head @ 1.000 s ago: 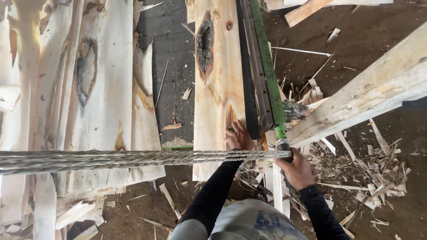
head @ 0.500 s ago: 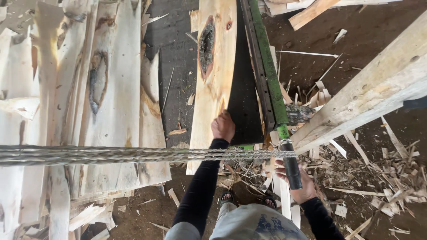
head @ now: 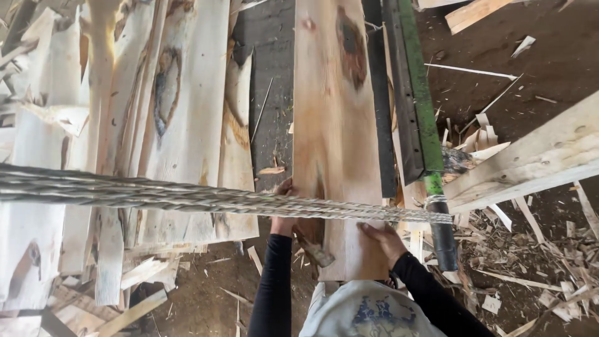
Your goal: Cutting and trimming thin wood boards using a manual lever-operated guillotine cutter.
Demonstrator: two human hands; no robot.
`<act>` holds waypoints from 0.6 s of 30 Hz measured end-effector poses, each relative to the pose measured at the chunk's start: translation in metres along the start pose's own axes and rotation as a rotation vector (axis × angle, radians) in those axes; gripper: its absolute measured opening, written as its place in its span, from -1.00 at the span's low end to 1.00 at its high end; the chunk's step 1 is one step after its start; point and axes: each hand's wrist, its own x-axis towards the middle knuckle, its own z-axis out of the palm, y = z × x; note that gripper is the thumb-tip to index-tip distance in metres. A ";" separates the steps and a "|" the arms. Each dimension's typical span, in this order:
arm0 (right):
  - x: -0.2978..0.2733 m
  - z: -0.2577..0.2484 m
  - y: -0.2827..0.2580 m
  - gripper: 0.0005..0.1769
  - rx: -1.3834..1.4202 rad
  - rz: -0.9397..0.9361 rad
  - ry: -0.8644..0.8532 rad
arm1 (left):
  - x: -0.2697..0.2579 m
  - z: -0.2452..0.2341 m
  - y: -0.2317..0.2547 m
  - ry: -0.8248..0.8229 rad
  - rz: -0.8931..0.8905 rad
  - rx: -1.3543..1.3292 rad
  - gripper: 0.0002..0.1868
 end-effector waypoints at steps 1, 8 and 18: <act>0.006 -0.010 0.010 -0.25 0.023 -0.013 0.048 | -0.012 -0.005 -0.011 -0.072 -0.237 -0.464 -0.53; -0.018 -0.062 0.024 0.00 -0.380 -0.118 0.240 | -0.038 0.061 0.011 -0.133 -0.430 0.059 -0.40; -0.087 -0.073 0.032 -0.08 -0.420 -0.111 0.368 | -0.030 0.083 -0.052 -0.146 -0.071 0.445 -0.38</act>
